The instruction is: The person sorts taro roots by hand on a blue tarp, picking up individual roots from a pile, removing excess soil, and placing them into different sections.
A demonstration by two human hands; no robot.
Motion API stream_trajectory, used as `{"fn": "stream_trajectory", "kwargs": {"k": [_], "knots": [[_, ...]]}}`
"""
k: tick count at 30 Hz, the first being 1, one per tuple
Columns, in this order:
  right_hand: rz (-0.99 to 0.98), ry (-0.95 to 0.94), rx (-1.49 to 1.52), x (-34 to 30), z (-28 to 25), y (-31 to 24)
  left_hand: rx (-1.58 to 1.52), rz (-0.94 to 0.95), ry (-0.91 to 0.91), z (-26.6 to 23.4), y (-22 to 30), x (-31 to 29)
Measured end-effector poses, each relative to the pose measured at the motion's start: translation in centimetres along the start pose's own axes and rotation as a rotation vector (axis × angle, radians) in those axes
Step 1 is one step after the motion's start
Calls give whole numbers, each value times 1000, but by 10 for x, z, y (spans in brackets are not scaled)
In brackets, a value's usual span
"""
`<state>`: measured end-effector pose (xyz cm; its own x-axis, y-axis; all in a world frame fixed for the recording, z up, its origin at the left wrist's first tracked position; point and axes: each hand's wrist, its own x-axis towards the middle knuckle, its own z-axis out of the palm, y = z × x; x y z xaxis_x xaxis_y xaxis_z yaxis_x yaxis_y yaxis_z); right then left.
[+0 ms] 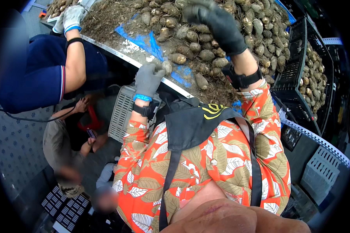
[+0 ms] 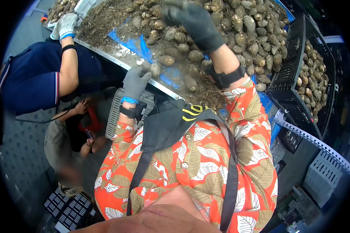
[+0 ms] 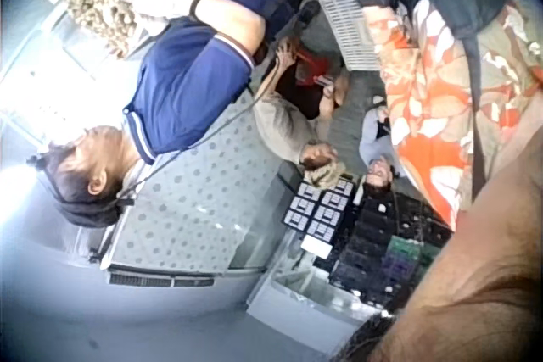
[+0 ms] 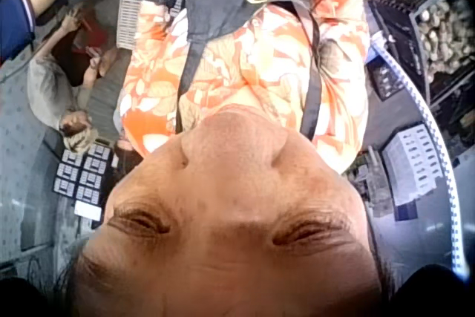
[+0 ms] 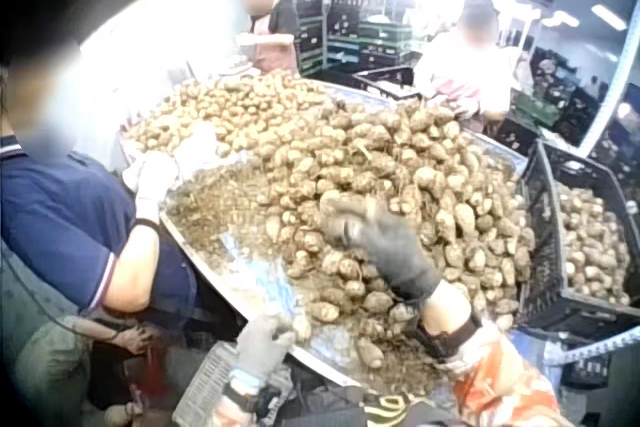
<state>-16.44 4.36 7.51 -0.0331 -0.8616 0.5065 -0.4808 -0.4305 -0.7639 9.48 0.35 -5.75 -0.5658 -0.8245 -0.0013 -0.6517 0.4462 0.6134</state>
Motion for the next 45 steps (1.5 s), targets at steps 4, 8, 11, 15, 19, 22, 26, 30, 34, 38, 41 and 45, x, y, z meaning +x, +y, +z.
{"fn": "stream_trajectory", "kwargs": {"k": [4,8,11,15,19,22,26,30,34,38,41,45], "knots": [[472,16,204,-81,30,50,248,268,112,21,3,7],[428,-209,27,-108,36,40,209,79,-76,21,11,11],[412,-193,1,-115,42,23,-255,151,-227,22,11,17],[161,-170,-214,-109,64,6,-713,121,-548,-7,39,4],[67,-150,-119,-103,60,-12,-596,423,-510,-6,60,8],[257,74,27,-111,62,-16,-824,191,-619,3,61,6],[436,142,-23,-123,58,-3,-718,167,-554,-1,77,3],[796,-177,-346,-132,14,25,-626,297,-519,-19,93,3],[557,164,259,-158,17,18,-578,356,-604,-17,91,14],[430,-62,149,-158,24,1,-482,448,-428,-7,95,16],[421,40,-68,-145,31,-22,-410,623,-248,-7,103,20],[571,145,14,-151,35,-18,-441,571,-245,-11,107,22]]}}
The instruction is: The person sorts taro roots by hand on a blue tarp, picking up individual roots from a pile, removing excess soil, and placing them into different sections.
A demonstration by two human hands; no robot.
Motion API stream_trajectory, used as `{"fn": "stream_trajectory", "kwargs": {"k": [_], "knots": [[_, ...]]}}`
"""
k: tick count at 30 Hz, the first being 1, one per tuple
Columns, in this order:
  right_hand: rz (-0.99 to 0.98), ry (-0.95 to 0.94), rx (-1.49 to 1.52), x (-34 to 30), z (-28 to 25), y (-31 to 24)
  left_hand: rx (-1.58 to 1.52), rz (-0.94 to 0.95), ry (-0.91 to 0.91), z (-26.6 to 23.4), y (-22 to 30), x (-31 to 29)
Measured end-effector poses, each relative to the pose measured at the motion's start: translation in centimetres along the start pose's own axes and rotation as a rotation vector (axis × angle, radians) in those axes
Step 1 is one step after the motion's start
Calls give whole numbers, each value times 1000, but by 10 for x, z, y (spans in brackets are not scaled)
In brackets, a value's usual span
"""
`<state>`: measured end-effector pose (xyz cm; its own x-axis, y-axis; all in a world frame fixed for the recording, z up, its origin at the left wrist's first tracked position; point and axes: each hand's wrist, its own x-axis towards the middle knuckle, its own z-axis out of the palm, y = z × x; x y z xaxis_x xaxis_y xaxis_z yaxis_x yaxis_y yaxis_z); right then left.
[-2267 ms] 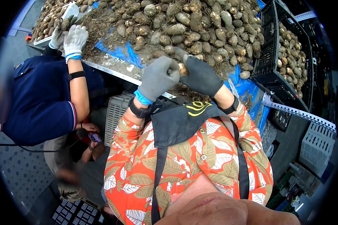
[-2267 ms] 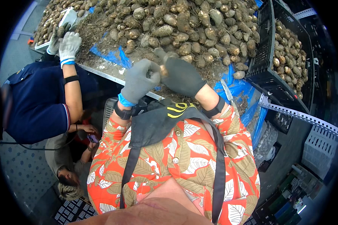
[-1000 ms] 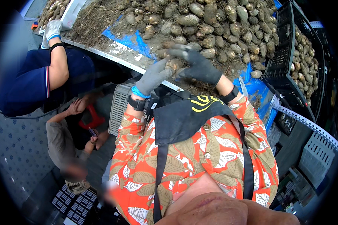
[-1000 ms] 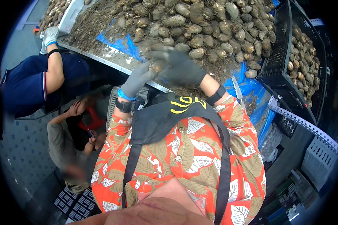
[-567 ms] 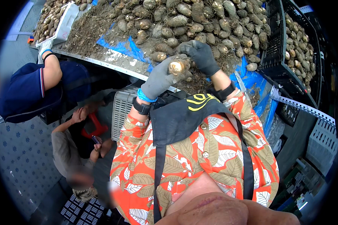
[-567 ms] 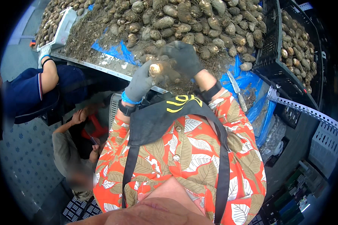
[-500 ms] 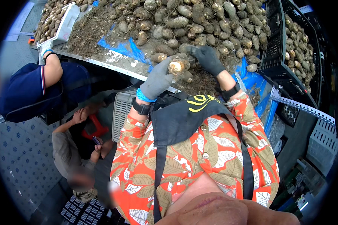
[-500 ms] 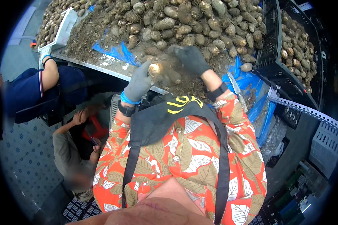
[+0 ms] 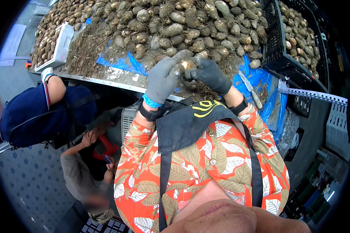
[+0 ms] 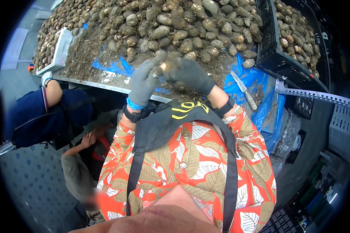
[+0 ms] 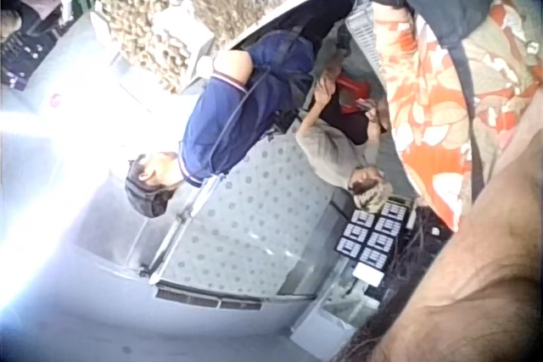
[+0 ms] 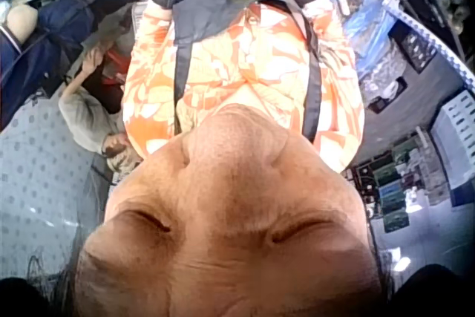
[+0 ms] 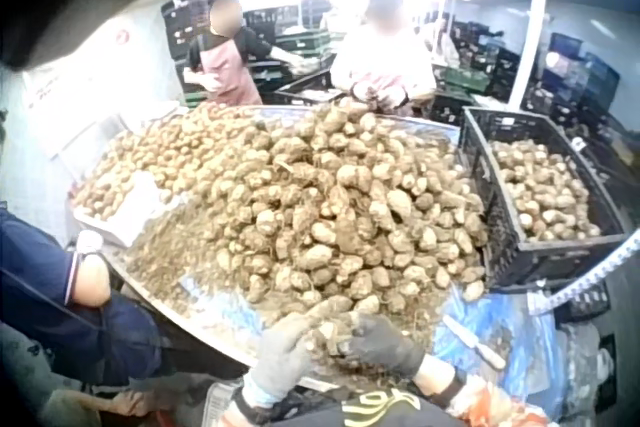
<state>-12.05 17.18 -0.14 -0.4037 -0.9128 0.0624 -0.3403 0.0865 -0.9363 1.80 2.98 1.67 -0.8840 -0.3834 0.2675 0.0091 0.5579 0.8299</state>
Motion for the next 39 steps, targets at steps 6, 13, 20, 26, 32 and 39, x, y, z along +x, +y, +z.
{"fn": "stream_trajectory", "kwargs": {"k": [6,13,20,26,32,39], "knots": [[45,113,-35,-12,4,-8,-341,-110,145,8,0,6],[28,145,167,-18,1,-16,-170,-214,127,33,-49,9],[-6,340,218,-13,9,-29,-718,-241,-397,11,-20,13],[117,259,52,-10,-3,-35,-426,-213,-325,8,-9,14],[-79,499,-26,-1,2,-42,-781,-165,-230,14,9,10],[367,-60,-707,-9,-42,-18,-855,-71,-217,7,-8,17]]}}
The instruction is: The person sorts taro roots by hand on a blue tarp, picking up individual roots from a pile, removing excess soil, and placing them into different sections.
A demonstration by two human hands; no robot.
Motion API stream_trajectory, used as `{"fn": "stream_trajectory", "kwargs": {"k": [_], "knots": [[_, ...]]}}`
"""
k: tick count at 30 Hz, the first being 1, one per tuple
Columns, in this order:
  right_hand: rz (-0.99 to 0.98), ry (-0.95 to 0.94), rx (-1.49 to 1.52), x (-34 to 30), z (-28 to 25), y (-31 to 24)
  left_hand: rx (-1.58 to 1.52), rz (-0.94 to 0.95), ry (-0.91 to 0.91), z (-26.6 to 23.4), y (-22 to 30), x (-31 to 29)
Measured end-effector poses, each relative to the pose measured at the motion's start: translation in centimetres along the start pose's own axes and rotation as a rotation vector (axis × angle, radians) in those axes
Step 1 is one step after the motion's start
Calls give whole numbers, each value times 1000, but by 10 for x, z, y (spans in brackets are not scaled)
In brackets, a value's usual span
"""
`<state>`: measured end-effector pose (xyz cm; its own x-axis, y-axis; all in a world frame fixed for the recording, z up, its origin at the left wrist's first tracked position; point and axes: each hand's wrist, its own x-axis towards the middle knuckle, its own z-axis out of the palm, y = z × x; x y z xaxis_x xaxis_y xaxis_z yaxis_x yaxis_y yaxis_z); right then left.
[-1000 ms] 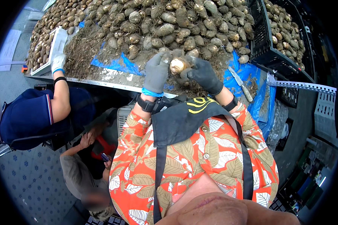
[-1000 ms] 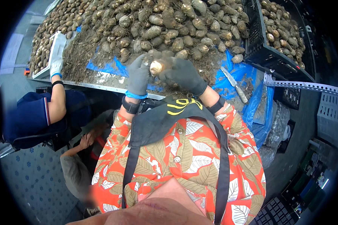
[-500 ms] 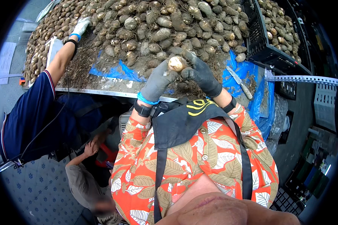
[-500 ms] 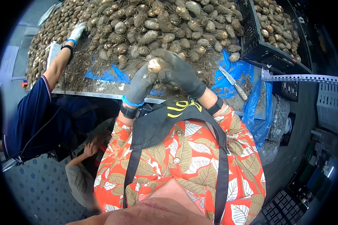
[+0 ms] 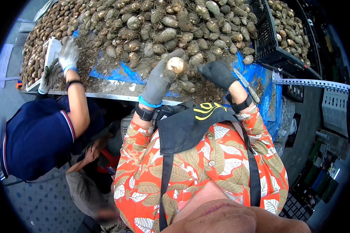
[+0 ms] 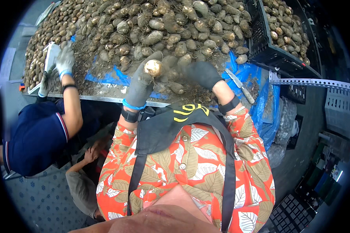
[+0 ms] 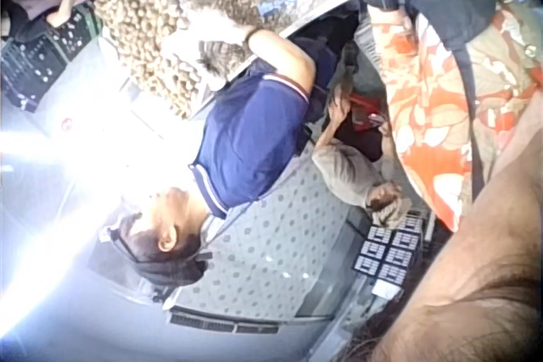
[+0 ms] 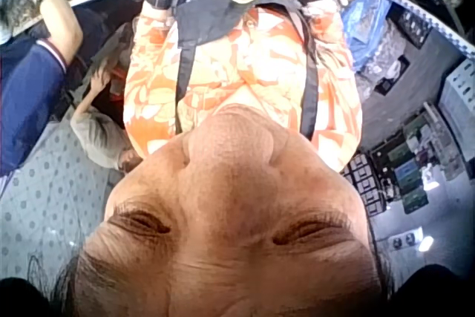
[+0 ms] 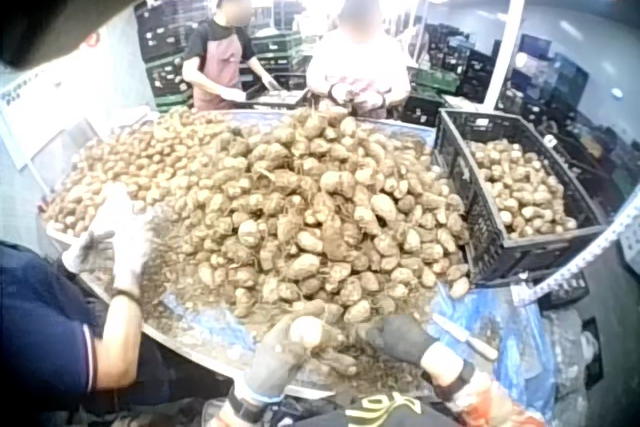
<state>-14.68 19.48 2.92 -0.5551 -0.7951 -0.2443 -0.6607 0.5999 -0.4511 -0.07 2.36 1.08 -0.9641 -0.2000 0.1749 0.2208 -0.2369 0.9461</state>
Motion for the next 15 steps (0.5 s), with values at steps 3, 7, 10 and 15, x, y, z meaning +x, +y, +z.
{"fn": "stream_trajectory", "kwargs": {"k": [3,7,10,15], "knots": [[-32,138,190,-1,11,8,-19,-97,61,6,6,4],[-285,325,708,-5,-12,-29,75,-63,12,3,0,2],[-357,255,773,-11,-22,-53,120,-19,38,4,-15,3],[-447,376,925,-8,2,-59,386,-187,145,12,7,-2]]}}
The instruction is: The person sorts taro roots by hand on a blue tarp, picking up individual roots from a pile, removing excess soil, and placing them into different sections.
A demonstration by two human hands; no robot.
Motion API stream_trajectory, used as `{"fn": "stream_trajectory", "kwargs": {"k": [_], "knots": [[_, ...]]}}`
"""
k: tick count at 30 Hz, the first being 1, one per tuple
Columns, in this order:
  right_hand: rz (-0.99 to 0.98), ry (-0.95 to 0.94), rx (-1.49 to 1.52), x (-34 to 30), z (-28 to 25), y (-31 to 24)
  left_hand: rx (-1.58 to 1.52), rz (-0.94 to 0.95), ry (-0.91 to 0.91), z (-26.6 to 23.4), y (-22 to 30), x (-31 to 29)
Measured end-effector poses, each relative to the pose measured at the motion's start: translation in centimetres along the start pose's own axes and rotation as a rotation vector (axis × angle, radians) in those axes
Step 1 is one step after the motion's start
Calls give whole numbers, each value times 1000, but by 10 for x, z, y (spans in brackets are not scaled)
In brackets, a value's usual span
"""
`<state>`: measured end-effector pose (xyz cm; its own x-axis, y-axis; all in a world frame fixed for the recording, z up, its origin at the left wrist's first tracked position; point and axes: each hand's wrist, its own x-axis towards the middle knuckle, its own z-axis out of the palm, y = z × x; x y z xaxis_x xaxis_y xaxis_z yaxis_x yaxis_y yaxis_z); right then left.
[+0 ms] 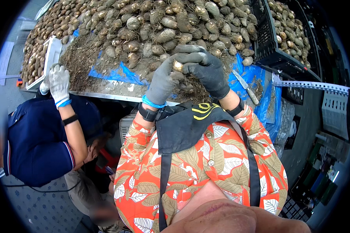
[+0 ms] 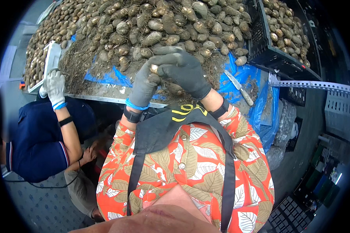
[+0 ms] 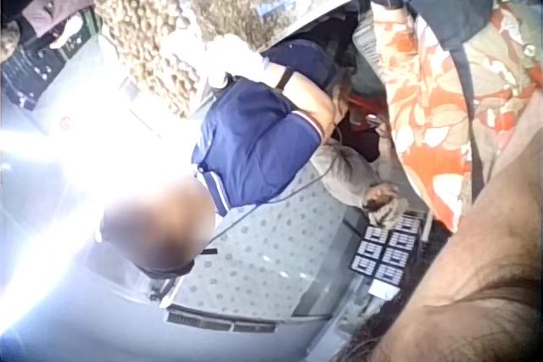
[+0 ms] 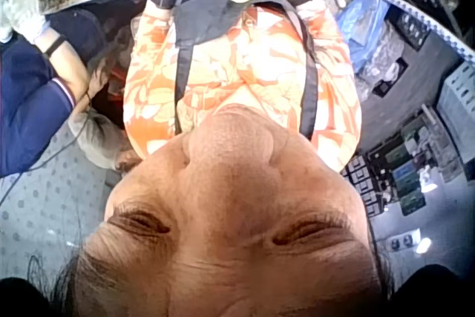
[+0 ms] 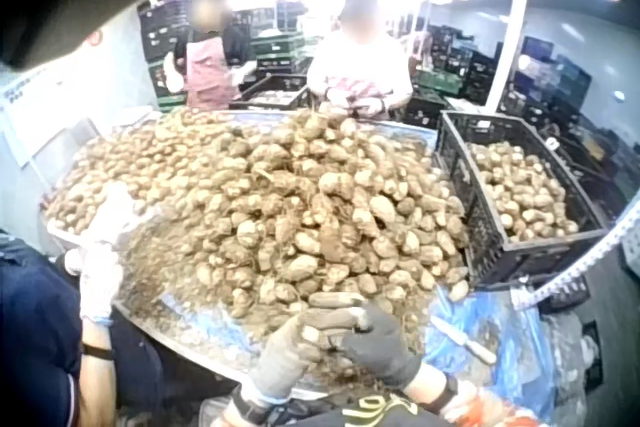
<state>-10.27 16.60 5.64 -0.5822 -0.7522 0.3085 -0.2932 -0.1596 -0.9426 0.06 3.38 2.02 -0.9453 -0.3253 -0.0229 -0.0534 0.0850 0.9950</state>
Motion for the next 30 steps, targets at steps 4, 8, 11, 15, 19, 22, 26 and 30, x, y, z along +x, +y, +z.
{"fn": "stream_trajectory", "kwargs": {"k": [4,8,11,15,19,22,26,30], "knots": [[32,3,-105,-4,-6,3,-432,14,79,3,-13,1],[-131,-386,-734,-20,-26,24,-513,55,143,-3,5,0],[50,-370,-712,-14,-38,9,-387,62,97,-4,4,-4],[132,-47,-19,3,-29,-23,-268,88,84,10,17,-11],[-338,-58,-412,1,-29,13,-196,88,76,12,17,-16],[-96,-405,-286,-10,-19,27,-338,10,164,-1,-7,-10],[57,-704,-501,-4,-34,5,-294,61,153,-7,-2,-14],[-17,-215,-322,5,-28,1,-223,76,125,-2,1,-15]]}}
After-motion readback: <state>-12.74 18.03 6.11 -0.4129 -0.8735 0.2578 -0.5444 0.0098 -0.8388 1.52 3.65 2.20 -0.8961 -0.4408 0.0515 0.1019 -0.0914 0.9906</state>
